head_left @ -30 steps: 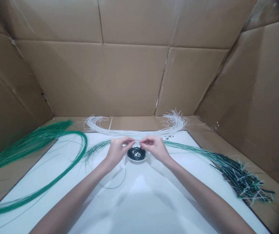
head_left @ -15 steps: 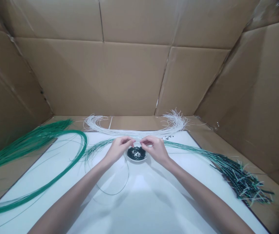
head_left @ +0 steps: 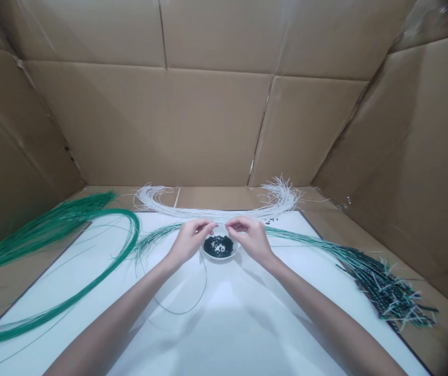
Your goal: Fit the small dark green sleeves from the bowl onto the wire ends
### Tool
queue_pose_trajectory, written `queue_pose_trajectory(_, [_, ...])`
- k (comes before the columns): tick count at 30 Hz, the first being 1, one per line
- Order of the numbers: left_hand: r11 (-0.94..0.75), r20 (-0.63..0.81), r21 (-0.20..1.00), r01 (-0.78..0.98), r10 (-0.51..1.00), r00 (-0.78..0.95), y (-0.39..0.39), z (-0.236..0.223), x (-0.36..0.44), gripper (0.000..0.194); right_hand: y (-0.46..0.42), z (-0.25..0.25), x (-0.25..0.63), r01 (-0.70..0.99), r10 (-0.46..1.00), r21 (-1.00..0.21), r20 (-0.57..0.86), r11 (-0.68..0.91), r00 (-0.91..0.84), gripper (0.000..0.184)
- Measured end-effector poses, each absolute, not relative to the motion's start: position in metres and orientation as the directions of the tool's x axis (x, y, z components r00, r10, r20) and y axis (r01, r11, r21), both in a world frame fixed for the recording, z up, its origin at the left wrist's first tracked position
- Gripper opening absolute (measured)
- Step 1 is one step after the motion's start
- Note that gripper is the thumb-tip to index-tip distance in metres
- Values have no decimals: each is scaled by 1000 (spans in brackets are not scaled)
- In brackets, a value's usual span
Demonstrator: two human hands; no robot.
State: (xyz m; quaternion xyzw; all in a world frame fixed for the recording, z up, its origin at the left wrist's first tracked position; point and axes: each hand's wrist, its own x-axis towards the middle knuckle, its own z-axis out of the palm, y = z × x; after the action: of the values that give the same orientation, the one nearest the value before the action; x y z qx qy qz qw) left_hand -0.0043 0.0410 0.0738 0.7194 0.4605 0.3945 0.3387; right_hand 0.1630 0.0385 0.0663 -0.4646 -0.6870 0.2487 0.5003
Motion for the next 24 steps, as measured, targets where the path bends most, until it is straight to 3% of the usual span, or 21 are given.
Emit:
queue_pose_trajectory(4, [-357,268,847,395,927,262,40,73,-5,30,40,66,163,300,918,-871,394,390,-49,9])
queue_pose_trajectory(8, [-336,253,862,378,934,253,39,74,-4,27,43,67,164,24,968,-968,248,249,-34,12])
queue_pose_trajectory(13, [-312,248,903,294,940,235,37,77,-2,27,44,67,163,-262,985,-961,122,86,-124,18])
queue_pose_trajectory(19, [-323,261,899,295,937,230,32,81,0,26,42,67,162,-395,978,-919,88,7,-187,18])
queue_pose_trajectory(24, [-340,280,883,324,935,218,30,83,1,27,42,67,163,-410,979,-912,95,12,-182,18])
